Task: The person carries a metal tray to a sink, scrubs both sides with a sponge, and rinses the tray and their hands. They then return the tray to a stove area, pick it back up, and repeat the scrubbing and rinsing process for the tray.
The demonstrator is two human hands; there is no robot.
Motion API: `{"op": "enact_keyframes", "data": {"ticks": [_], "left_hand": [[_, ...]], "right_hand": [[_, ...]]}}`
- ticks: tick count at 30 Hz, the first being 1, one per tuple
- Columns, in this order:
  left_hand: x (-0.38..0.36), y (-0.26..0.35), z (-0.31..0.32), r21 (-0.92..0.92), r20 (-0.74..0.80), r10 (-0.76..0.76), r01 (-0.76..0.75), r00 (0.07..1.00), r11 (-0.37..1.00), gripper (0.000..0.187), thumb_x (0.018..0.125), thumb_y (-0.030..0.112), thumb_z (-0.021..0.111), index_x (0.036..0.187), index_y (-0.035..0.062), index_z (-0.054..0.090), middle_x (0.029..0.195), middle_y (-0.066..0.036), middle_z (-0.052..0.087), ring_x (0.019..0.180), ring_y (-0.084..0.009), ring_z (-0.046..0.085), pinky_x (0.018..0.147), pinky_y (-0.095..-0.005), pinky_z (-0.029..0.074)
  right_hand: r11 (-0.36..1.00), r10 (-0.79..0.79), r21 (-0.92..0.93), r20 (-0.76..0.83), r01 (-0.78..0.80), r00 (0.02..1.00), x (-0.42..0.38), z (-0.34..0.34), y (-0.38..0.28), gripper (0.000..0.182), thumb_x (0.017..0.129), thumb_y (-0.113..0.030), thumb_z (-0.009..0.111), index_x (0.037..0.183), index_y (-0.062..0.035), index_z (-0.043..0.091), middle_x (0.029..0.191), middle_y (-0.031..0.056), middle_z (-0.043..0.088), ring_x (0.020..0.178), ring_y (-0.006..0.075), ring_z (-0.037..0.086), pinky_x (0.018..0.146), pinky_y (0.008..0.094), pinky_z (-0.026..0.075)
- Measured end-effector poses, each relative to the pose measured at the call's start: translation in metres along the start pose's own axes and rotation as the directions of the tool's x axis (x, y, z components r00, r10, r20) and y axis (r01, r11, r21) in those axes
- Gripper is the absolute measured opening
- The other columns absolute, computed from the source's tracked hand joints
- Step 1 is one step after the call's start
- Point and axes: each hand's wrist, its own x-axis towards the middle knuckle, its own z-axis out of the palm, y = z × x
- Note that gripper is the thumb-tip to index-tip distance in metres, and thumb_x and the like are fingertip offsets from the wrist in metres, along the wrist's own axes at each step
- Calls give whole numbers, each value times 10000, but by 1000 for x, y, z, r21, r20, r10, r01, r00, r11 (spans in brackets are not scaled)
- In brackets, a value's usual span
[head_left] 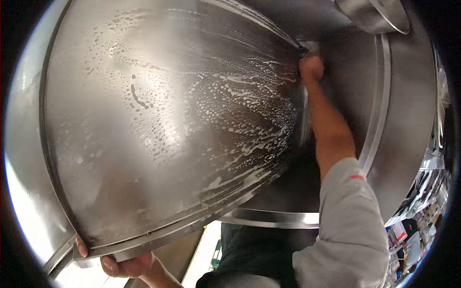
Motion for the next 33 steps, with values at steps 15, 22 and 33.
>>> {"op": "enact_keyframes", "data": {"ticks": [15, 22, 33], "left_hand": [[7, -7, 11, -78, -57, -6, 1, 998, 997, 491, 785, 60, 665, 1189, 291, 506, 1227, -7, 545, 1134, -259, 541, 969, -501, 507], [7, -2, 4, -193, -12, -80, 76, 997, 978, 479, 809, 0, 619, 1152, 299, 468, 1181, -11, 533, 1128, -226, 530, 1014, -478, 475], [6, -2, 5, -196, -84, -52, 35, 995, 980, 437, 854, 86, 645, 1235, 263, 523, 1287, -18, 552, 1215, -237, 508, 1071, -490, 427]], "right_hand": [[942, -2, 336, -42, 16, 999, -43, -20, -64, 358, 954, -332, 571, 1021, -12, 719, 1046, 238, 688, 974, 449, 649, 879, 521, 490], [978, -144, -112, 239, 175, 960, -103, -33, -25, 429, 1005, -358, 456, 1181, -29, 668, 1147, 274, 651, 1126, 435, 587, 945, 550, 460], [939, -232, 289, 140, 185, 962, -89, -39, -74, 375, 983, -325, 514, 1213, -49, 623, 1163, 264, 584, 1044, 377, 604, 915, 493, 481]]}}
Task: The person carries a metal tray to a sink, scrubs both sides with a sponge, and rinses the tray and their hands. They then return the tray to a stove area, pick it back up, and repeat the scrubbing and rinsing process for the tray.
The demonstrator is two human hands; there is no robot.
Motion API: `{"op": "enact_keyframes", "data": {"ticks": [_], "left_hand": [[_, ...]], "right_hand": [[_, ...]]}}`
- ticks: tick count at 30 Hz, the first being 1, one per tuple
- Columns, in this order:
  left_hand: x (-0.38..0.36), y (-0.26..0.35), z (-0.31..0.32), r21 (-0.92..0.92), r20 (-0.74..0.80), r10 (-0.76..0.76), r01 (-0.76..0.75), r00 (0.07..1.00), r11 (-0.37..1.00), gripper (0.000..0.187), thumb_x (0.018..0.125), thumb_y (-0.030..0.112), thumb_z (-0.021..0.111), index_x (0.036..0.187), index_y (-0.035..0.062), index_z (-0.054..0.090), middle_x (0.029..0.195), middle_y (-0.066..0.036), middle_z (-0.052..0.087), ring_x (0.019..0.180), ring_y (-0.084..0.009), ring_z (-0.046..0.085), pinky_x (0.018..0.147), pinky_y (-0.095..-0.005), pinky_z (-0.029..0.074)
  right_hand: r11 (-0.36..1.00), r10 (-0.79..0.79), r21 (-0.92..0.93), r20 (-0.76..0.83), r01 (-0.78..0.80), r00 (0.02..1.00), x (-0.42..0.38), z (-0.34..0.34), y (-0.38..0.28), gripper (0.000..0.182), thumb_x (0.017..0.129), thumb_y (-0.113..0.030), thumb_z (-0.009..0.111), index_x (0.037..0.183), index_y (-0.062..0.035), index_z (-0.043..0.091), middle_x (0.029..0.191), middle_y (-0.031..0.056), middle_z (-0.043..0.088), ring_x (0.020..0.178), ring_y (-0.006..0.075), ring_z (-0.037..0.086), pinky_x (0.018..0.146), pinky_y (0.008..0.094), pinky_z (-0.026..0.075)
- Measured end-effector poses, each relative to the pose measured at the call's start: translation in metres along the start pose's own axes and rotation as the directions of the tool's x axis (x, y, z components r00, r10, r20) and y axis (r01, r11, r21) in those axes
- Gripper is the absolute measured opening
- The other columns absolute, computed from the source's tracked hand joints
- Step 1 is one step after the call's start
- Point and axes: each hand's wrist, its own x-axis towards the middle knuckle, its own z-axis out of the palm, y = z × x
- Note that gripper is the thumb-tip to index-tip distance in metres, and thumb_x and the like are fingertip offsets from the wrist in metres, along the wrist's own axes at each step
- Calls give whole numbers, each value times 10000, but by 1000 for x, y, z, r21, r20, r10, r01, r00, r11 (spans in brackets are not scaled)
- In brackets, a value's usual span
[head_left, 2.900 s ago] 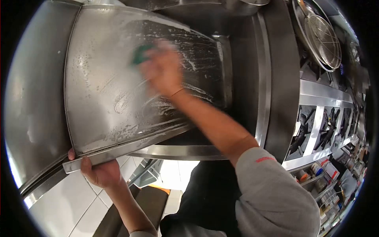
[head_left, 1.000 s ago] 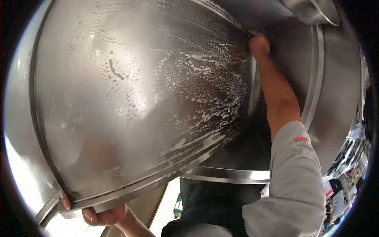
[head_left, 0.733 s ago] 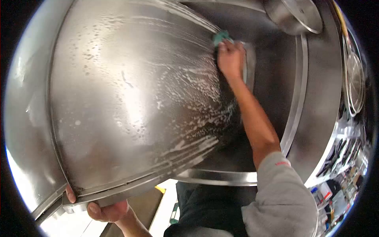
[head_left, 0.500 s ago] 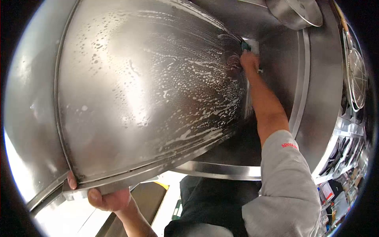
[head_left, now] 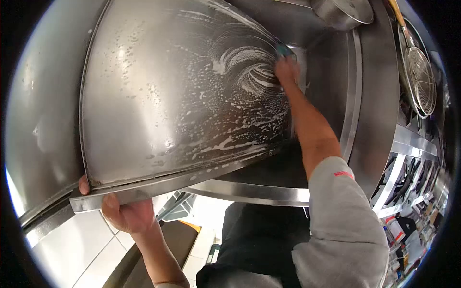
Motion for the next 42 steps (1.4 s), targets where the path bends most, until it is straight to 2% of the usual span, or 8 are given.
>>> {"op": "enact_keyframes", "data": {"ticks": [3, 7, 13, 16, 29, 34, 37, 42], "left_hand": [[5, -1, -6, 45, 73, 45, -49, 996, 998, 426, 857, 97, 655, 1228, 268, 536, 1328, -21, 543, 1228, -238, 503, 1075, -489, 425], [6, -2, 6, -11, 106, 23, -22, 994, 1000, 463, 827, 22, 613, 1202, 269, 502, 1282, -24, 542, 1211, -244, 498, 1070, -501, 419], [4, 3, -12, 35, 14, 52, -53, 999, 998, 446, 831, 68, 614, 1223, 261, 523, 1324, -34, 540, 1231, -259, 496, 1097, -519, 393], [6, 2, -13, -28, 113, -16, 20, 993, 999, 457, 861, 74, 612, 1259, 282, 531, 1316, -25, 555, 1251, -249, 496, 1092, -529, 403], [8, 2, -15, -70, 220, -39, 55, 975, 996, 430, 855, 54, 597, 1227, 267, 558, 1312, -28, 574, 1242, -239, 518, 1076, -509, 420], [9, 2, -20, -112, 132, -12, 27, 991, 993, 457, 854, 65, 595, 1255, 279, 552, 1337, -36, 557, 1247, -244, 517, 1080, -522, 411], [11, -2, -17, 10, 105, 65, -66, 992, 998, 558, 816, -14, 573, 1310, 225, 474, 1278, -90, 534, 1229, -282, 513, 1069, -504, 425], [9, 4, -1, 11, -3, -13, 13, 1000, 1000, 510, 784, -63, 586, 1223, 160, 450, 1177, -104, 518, 1122, -258, 513, 1007, -449, 414]], "right_hand": [[979, 198, -41, -88, -202, 976, -77, -14, -1, 359, 979, -284, 520, 1232, -47, 612, 1205, 270, 568, 1132, 411, 550, 972, 515, 431], [806, -502, 144, -346, 574, 793, -133, -60, -121, 297, 949, -241, 574, 1148, -23, 604, 1206, 297, 510, 1148, 458, 478, 971, 515, 393], [993, 115, 1, -2, -115, 993, 36, 14, 33, 430, 956, -358, 564, 1270, -65, 585, 1274, 211, 563, 1160, 401, 548, 983, 496, 431], [578, -134, -739, 331, 345, 934, -38, -13, 83, 285, 940, -286, 580, 1034, -60, 727, 1070, 126, 681, 1031, 287, 627, 929, 449, 450], [987, 114, 108, 66, -121, 991, -58, -38, 41, 425, 889, -112, 584, 1308, -60, 628, 1216, 298, 548, 1089, 436, 588, 919, 479, 481], [880, -162, -453, 2, 145, 987, -115, 12, 169, 215, 887, -183, 577, 940, -23, 710, 781, 185, 647, 891, 338, 648, 758, 452, 505], [820, 351, -558, 316, -127, 882, -167, -22, 125, 371, 885, -203, 553, 1170, 15, 643, 1125, 280, 656, 1125, 416, 602, 961, 457, 468], [976, 117, -215, 328, -46, 937, -243, -96, -56, 419, 899, -238, 566, 1192, 60, 558, 1201, 335, 600, 1169, 454, 568, 1003, 469, 456]]}}
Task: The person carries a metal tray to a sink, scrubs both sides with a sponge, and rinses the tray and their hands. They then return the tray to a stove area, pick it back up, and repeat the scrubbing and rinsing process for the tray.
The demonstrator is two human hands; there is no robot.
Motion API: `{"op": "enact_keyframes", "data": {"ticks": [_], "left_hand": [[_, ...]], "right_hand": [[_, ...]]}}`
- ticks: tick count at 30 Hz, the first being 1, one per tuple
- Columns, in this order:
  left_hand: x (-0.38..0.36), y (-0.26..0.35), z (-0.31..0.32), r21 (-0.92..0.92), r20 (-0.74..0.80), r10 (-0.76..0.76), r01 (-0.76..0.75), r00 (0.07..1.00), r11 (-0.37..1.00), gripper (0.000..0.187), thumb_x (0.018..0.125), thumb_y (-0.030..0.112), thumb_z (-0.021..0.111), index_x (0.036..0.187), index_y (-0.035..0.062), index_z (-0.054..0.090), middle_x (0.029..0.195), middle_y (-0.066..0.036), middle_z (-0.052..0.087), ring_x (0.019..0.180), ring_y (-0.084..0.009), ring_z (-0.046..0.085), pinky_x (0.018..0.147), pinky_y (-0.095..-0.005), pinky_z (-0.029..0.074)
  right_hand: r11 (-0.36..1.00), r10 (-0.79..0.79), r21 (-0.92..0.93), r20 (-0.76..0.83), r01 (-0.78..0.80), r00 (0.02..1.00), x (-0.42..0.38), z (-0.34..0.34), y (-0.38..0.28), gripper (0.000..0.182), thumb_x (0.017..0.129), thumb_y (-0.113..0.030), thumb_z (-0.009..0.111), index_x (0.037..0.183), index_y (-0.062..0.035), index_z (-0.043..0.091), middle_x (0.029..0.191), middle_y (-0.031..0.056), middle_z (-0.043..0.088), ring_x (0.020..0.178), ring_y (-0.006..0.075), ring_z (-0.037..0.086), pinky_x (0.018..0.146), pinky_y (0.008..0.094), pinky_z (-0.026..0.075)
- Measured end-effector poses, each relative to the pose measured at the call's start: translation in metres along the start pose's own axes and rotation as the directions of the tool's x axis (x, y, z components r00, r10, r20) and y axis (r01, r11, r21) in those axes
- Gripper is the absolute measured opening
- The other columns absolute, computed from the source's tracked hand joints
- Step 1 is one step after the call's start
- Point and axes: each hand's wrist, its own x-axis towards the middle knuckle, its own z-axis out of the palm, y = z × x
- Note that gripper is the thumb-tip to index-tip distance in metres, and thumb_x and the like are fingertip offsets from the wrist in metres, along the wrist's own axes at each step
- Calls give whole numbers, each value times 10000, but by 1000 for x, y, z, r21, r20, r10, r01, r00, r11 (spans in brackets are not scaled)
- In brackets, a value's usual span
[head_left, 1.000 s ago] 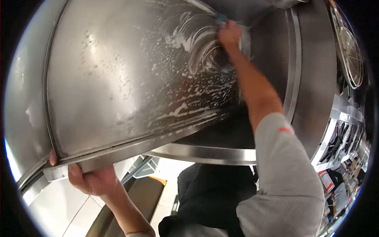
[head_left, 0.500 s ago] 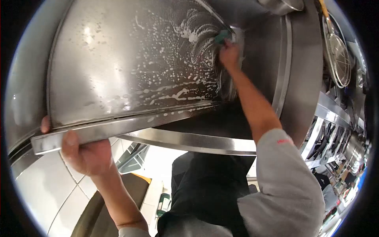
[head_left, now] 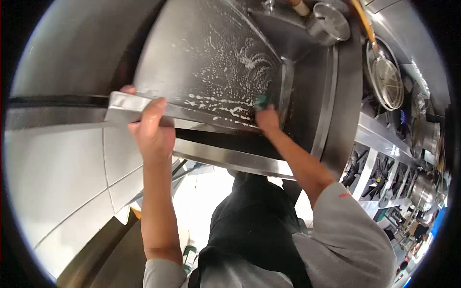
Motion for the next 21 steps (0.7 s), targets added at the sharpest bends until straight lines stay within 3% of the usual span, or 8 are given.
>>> {"op": "enact_keyframes", "data": {"ticks": [3, 6, 8, 11, 13, 15, 19, 21], "left_hand": [[-2, 6, 12, -61, -8, 25, -25, 1000, 998, 532, 768, -68, 637, 1230, 99, 432, 1069, -91, 547, 1022, -195, 530, 955, -358, 409], [-2, 7, 11, -77, 30, 27, -24, 999, 997, 517, 785, -90, 633, 1235, 76, 441, 1059, -76, 562, 991, -171, 544, 929, -340, 417], [2, 4, 8, -78, 39, 45, -42, 998, 996, 514, 790, -96, 637, 1239, 68, 445, 1059, -66, 567, 983, -159, 547, 922, -335, 419], [2, 2, -1, -63, 61, 55, -51, 997, 997, 516, 802, -90, 660, 1251, 61, 452, 1069, -54, 572, 989, -140, 545, 918, -327, 417], [3, 0, -3, -103, 109, 54, -42, 993, 994, 523, 813, -74, 694, 1261, 65, 461, 1079, -46, 575, 997, -126, 541, 920, -319, 409], [4, 0, -8, -61, 142, 68, -60, 988, 996, 471, 879, 92, 713, 1281, 70, 468, 1105, -37, 583, 1046, -136, 535, 961, -327, 396], [9, 19, -24, -276, 274, -21, 99, 962, 956, 606, 927, 588, 594, 1280, 105, 494, 1135, -14, 575, 1111, -189, 522, 1012, -385, 400], [7, 28, -19, -267, 242, -123, 188, 963, 945, 864, 859, 823, 386, 1313, 98, 510, 1200, -6, 582, 1118, -196, 525, 993, -372, 407]], "right_hand": [[788, -462, 327, -248, 522, 852, -62, -37, -107, 363, 864, -191, 641, 1140, 42, 604, 1163, 322, 596, 1105, 463, 571, 969, 501, 458], [765, -491, 320, -271, 559, 828, -80, -64, -155, 354, 854, -115, 605, 1181, 19, 587, 1152, 301, 619, 1111, 442, 592, 988, 448, 462], [767, -510, 177, -417, 617, 753, -31, -19, -96, 331, 838, -78, 586, 1156, 9, 607, 1155, 298, 619, 1068, 426, 614, 954, 452, 476], [969, -138, 187, -135, 162, 981, 10, -1, 0, 405, 829, -65, 549, 1222, 29, 579, 1108, 250, 666, 1055, 389, 645, 894, 449, 501], [961, -210, 173, -59, 217, 976, 56, 28, 67, 355, 892, -101, 546, 1235, -16, 585, 1084, 213, 673, 1024, 350, 653, 888, 402, 502], [918, -294, 306, 94, 253, 951, 41, -8, 36, 327, 919, -114, 569, 1236, -35, 588, 1067, 161, 674, 1025, 278, 642, 905, 351, 485], [542, -702, 622, -34, 565, 711, -66, -106, -109, 302, 924, -102, 627, 1218, -44, 596, 1087, 50, 622, 1032, 129, 548, 930, 278, 433], [373, -823, 632, -113, 679, 557, -113, -122, -173, 354, 883, -145, 694, 1210, -43, 603, 1147, 81, 620, 1050, 185, 572, 946, 305, 444]]}}
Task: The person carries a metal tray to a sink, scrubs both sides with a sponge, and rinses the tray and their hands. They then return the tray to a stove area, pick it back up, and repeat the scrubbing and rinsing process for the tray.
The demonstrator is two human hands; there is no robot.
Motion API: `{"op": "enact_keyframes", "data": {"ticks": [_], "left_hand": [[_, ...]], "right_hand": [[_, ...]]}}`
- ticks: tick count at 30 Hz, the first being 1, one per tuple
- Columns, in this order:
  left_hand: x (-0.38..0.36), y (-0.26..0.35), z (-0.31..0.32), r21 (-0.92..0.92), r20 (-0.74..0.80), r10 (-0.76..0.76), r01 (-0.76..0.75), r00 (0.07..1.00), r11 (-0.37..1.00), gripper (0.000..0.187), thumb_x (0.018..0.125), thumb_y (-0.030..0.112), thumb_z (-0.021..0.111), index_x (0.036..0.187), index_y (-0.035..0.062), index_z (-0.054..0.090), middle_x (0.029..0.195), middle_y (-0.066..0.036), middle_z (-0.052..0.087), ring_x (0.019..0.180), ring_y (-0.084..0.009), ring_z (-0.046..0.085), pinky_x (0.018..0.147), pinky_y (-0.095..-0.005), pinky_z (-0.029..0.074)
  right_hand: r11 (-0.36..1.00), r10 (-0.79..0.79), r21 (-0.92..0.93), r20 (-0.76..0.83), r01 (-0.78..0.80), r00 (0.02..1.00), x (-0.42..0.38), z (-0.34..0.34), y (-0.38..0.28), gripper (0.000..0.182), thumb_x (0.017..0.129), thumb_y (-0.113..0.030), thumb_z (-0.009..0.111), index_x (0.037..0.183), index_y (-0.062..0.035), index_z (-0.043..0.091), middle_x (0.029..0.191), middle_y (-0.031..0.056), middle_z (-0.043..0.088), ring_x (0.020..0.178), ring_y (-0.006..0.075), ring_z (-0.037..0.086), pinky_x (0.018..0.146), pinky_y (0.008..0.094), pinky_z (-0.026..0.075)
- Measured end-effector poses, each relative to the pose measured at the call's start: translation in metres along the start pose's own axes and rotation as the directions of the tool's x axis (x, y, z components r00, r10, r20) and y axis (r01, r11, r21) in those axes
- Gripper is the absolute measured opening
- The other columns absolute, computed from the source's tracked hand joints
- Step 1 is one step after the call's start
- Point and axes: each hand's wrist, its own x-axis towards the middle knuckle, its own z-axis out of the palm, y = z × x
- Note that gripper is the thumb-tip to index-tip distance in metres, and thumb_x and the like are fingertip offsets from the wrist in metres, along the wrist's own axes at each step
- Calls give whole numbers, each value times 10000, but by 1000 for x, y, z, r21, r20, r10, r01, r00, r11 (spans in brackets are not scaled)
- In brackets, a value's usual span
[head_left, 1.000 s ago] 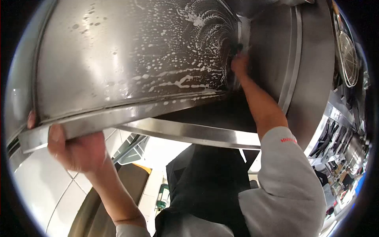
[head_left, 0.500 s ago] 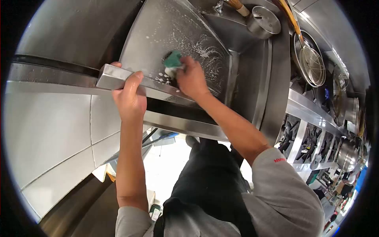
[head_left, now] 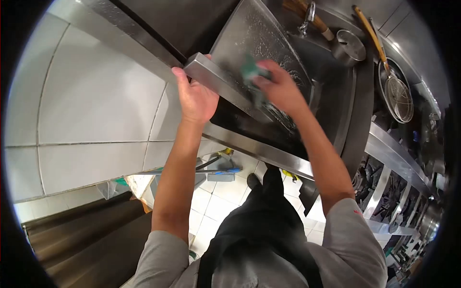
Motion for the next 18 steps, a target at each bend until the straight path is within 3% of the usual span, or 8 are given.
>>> {"op": "enact_keyframes", "data": {"ticks": [2, 5, 8, 9, 12, 13, 16, 18], "left_hand": [[-6, 4, 6, -17, 4, -46, 46, 999, 999, 924, 846, 849, 357, 1357, 91, 489, 1236, -10, 581, 1133, -198, 522, 996, -363, 401], [-1, 6, -25, 57, 80, -134, 129, 988, 990, 1004, 832, 872, 325, 1424, 67, 423, 1304, -24, 561, 1214, -209, 497, 1049, -371, 373], [-5, 8, -14, 84, 135, -111, 100, 985, 991, 1032, 824, 877, 330, 1442, 53, 399, 1354, -32, 538, 1288, -214, 459, 1097, -377, 341], [-3, 6, -14, 56, 153, -74, 66, 985, 996, 978, 853, 843, 348, 1433, 59, 414, 1369, -32, 529, 1318, -214, 442, 1116, -388, 330], [0, -2, -14, 41, 158, 43, -50, 986, 998, 891, 905, 780, 359, 1428, 62, 421, 1358, -30, 536, 1314, -210, 444, 1125, -392, 323], [0, -4, -17, 22, 253, 101, -110, 962, 994, 712, 974, 619, 463, 1415, 60, 432, 1375, -25, 524, 1312, -204, 448, 1133, -396, 319], [-1, -11, -9, 179, 157, 135, -163, 978, 970, 554, 981, 394, 614, 1393, 62, 449, 1355, -33, 531, 1283, -190, 470, 1112, -387, 341], [0, -15, -9, 242, 112, 143, -166, 983, 956, 521, 939, 255, 682, 1367, 45, 474, 1340, -47, 539, 1264, -165, 475, 1088, -360, 349]], "right_hand": [[906, -269, -346, -31, 242, 963, 8, 41, -56, 406, 819, -173, 746, 1173, -38, 600, 1121, 175, 606, 1053, 329, 608, 911, 417, 511], [724, -275, -678, -111, 130, 955, 1, 77, -80, 498, 761, -223, 806, 1164, -46, 575, 1084, 213, 571, 1012, 408, 592, 850, 469, 528], [735, -239, -669, -104, 110, 965, -19, 68, -39, 558, 751, -286, 821, 1177, -52, 548, 1062, 221, 550, 1015, 431, 574, 851, 482, 522], [745, -137, -666, -113, 28, 984, -32, 61, -27, 583, 760, -335, 819, 1190, -55, 543, 1095, 233, 531, 1030, 443, 562, 849, 496, 516], [723, -36, -689, -112, -51, 993, -76, 35, 37, 583, 772, -339, 816, 1163, -17, 526, 1094, 217, 540, 1034, 437, 559, 859, 497, 491], [688, -6, -722, -108, -74, 994, -96, 24, 65, 582, 781, -336, 810, 1179, -21, 525, 1116, 228, 524, 1050, 450, 556, 862, 504, 498], [570, 140, -806, -95, -159, 986, -144, -6, 132, 613, 787, -314, 807, 1214, 6, 507, 1143, 239, 516, 1092, 464, 553, 888, 515, 507], [495, 347, -833, -71, -247, 935, -155, -22, 151, 588, 806, -269, 793, 1241, 6, 508, 1190, 244, 511, 1105, 467, 552, 907, 506, 513]]}}
